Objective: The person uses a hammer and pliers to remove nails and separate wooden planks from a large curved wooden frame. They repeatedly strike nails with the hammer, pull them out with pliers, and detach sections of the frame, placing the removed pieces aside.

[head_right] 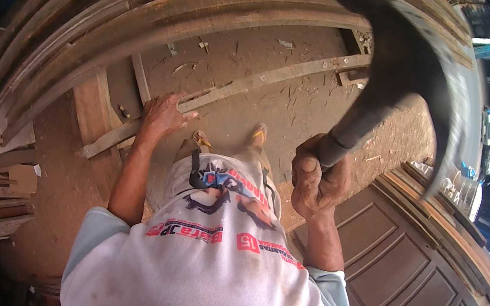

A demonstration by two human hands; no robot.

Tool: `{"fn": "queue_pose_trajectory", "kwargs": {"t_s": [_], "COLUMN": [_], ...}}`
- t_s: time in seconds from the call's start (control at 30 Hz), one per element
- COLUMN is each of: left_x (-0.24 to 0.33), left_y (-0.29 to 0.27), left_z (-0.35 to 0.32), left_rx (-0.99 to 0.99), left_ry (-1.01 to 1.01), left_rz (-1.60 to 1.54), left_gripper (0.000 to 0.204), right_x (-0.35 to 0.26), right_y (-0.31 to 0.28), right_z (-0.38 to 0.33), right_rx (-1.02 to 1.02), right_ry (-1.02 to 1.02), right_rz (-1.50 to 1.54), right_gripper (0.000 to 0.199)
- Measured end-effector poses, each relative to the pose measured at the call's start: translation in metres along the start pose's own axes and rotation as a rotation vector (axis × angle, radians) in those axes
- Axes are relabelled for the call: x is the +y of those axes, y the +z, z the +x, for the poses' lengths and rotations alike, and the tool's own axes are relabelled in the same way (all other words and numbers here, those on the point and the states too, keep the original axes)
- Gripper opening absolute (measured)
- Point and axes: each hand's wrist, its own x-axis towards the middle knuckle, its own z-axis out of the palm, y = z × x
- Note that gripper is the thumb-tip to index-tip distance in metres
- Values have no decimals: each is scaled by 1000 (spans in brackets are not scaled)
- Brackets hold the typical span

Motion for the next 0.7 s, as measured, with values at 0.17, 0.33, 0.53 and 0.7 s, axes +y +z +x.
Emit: {"fn": "queue_pose_trajectory", "kwargs": {"t_s": [0.17, 0.33, 0.53, 0.7], "left_x": [-3, -2, 1, -2], "left_y": [4, 1, -5, 3], "left_z": [3, -2, -2, 0], "left_rx": [20, 46, 44, 83], "left_ry": [17, 45, 18, 36], "left_rz": [-2, -25, -37, -29], "left_gripper": [73, 70, 67, 70], "right_x": [45, 94, 72, 46], "right_y": [-9, -9, 1, 0], "right_z": [3, -27, -24, -19], "right_rx": [-69, -350, -142, -95], "right_ry": [-406, 564, 646, 577], "right_rz": [103, -772, -373, -86], "right_gripper": [45, 58, 58, 50]}}
